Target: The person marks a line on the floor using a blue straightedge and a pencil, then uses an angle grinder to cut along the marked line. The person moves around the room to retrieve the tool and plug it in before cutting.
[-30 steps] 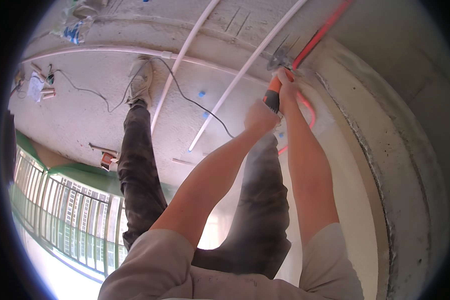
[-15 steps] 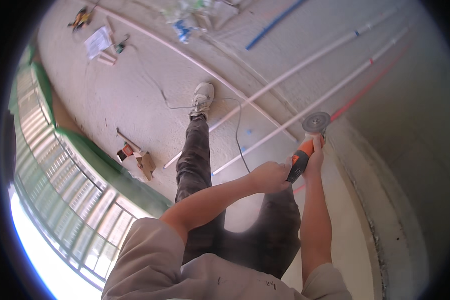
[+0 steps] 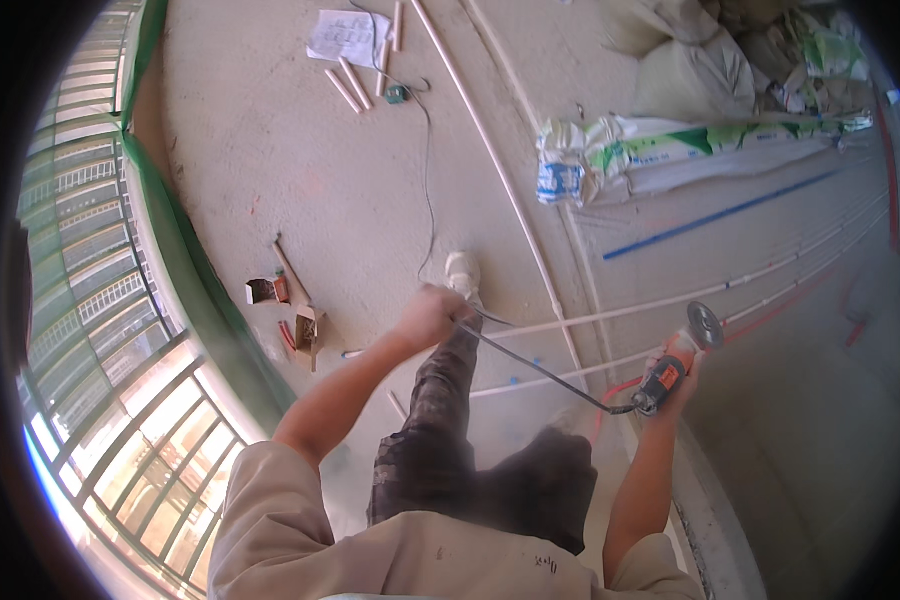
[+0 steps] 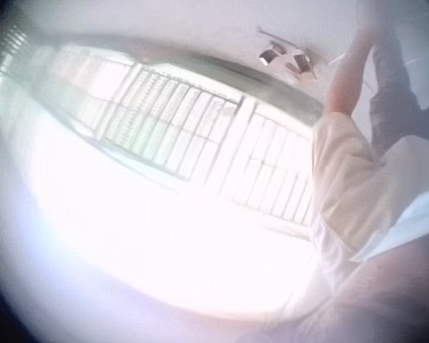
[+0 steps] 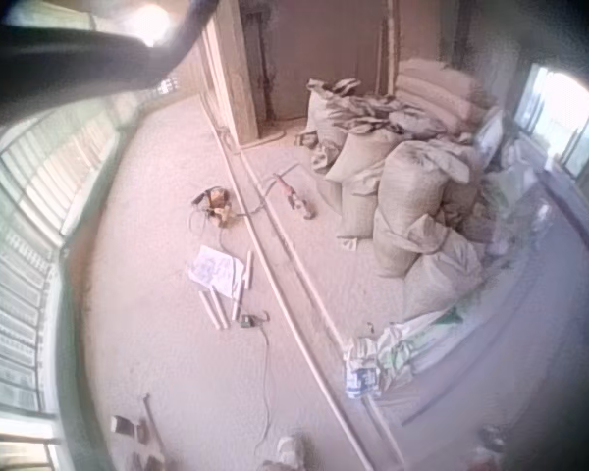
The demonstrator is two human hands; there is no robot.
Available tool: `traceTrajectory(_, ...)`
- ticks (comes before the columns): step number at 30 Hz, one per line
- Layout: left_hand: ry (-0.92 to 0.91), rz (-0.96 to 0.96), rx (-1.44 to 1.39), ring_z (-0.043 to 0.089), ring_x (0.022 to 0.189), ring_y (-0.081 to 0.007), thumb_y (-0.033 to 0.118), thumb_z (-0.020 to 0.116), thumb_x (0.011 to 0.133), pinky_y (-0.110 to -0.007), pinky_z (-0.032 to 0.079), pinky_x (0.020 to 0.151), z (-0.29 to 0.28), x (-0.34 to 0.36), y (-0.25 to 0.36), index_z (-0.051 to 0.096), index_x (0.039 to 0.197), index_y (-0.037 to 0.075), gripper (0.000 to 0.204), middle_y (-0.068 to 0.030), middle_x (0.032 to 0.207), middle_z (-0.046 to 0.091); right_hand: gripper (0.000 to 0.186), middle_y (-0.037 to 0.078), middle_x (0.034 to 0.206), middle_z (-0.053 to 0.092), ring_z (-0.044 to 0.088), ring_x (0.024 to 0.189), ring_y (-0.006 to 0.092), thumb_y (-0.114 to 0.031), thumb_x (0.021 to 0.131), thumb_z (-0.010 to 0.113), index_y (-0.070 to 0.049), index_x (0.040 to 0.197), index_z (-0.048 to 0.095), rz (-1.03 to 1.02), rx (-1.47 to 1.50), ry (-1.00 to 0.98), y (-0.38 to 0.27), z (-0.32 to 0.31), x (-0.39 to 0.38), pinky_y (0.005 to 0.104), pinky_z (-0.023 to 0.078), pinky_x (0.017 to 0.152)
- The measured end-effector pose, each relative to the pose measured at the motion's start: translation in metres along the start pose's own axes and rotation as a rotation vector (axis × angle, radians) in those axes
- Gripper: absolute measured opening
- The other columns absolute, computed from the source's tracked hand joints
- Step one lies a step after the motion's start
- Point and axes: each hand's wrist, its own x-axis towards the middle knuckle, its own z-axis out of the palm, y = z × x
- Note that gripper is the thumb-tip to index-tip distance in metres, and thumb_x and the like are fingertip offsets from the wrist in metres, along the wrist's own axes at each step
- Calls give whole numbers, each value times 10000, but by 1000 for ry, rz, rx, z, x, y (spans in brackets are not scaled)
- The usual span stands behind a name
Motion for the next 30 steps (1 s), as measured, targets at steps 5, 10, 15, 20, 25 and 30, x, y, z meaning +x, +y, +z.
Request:
traceTrajectory(5,424,-195,139,648,1016,-435,215,686,1009,-541,495,881,-136,28,-53,752,914,35,214,-173,961,722,733,121,1081,660,693,922,261,-675,997,664,-38,1346,571,54,-67,81,14,91,39,390,634,773)
traceTrajectory(10,440,-392,276,634,1038,-463,221,679,1026,-539,506,896,-192,30,-60,739,918,16,239,-193,974,716,639,114,1011,675,701,815,235,-605,1003,668,-53,1317,597,-102,-326,129,56,163,73,358,629,695)
traceTrajectory(15,595,-771,-125,695,788,-261,296,673,1083,-418,545,734,-324,61,-100,774,999,-2,326,-188,808,701,526,119,920,672,691,732,229,-507,986,682,-73,1278,631,-239,-260,275,111,216,129,342,619,661)
traceTrajectory(20,1000,-296,358,692,753,-197,177,702,1080,-347,560,728,-562,106,-120,781,1008,2,205,-88,813,736,488,122,908,694,678,692,257,-522,981,652,-108,1238,658,-96,-199,278,141,277,231,356,595,638)
traceTrajectory(25,1228,38,508,738,1001,-242,0,713,1012,-388,640,880,-787,112,-98,758,1069,-8,74,-122,1103,767,511,110,937,702,680,698,239,-536,982,654,-105,1257,643,-93,-200,273,193,378,308,338,589,645)
traceTrajectory(30,1410,297,273,718,1124,-244,63,590,1089,-404,577,1071,-1013,61,-97,720,1159,-86,210,-164,1225,746,543,97,949,683,682,764,221,-529,977,670,-79,1279,630,22,-24,83,273,482,344,331,603,673)
